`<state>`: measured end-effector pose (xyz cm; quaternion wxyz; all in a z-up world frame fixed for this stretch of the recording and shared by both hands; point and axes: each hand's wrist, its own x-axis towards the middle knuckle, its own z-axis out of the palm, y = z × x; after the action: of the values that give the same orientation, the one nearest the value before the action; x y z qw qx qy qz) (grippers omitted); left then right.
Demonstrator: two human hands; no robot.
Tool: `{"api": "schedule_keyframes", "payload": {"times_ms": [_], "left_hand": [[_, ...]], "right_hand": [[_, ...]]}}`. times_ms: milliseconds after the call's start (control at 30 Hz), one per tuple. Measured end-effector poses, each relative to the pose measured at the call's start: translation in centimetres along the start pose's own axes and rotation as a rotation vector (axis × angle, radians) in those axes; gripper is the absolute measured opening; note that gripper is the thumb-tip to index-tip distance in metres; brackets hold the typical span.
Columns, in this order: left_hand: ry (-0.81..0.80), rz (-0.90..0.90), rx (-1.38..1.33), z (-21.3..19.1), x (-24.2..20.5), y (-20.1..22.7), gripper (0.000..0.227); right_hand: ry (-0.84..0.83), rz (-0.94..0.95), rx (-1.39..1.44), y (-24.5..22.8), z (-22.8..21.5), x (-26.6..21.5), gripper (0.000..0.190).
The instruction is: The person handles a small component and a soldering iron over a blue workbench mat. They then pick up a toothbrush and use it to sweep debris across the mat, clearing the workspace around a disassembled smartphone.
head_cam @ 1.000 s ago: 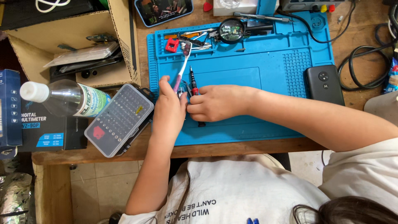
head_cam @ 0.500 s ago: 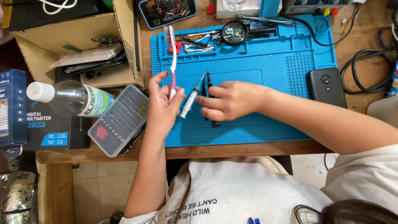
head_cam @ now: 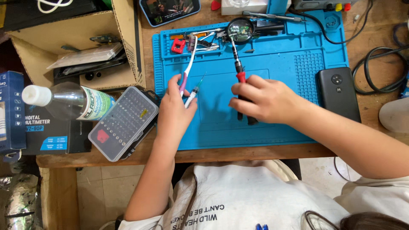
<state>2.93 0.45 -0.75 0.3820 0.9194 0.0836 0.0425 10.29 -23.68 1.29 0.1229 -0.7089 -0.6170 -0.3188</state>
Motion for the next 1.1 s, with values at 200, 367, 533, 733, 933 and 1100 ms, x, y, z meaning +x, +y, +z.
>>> {"api": "schedule_keyframes", "payload": {"times_ms": [200, 367, 533, 733, 933, 1100], "left_hand": [[0.013, 0.002, -0.344, 0.2, 0.0, 0.5, 0.061], [0.065, -0.145, -1.256, 0.2, -1.4, 3.1, 0.042], [0.075, -0.224, -1.446, 2.9, -2.2, 3.6, 0.033], [0.093, -0.294, -1.459, 5.6, -2.9, 3.2, 0.038], [0.119, -0.276, -1.442, 4.8, -3.0, 4.3, 0.036], [0.100, -0.249, -1.441, 3.7, -3.1, 3.6, 0.032]], "right_hand": [[-0.149, 0.217, 0.095, -1.3, 0.1, -0.1, 0.011], [0.029, 0.337, 0.355, -2.2, 0.8, 0.8, 0.011], [0.099, 0.451, 0.499, -2.9, 0.8, 2.8, 0.023], [0.103, 0.619, 0.678, -3.2, 1.2, 3.1, 0.030], [-0.052, 0.669, 0.505, -0.1, -0.3, 1.6, 0.029], [-0.368, 0.475, -0.082, 5.8, 0.4, -3.7, 0.018]]}}
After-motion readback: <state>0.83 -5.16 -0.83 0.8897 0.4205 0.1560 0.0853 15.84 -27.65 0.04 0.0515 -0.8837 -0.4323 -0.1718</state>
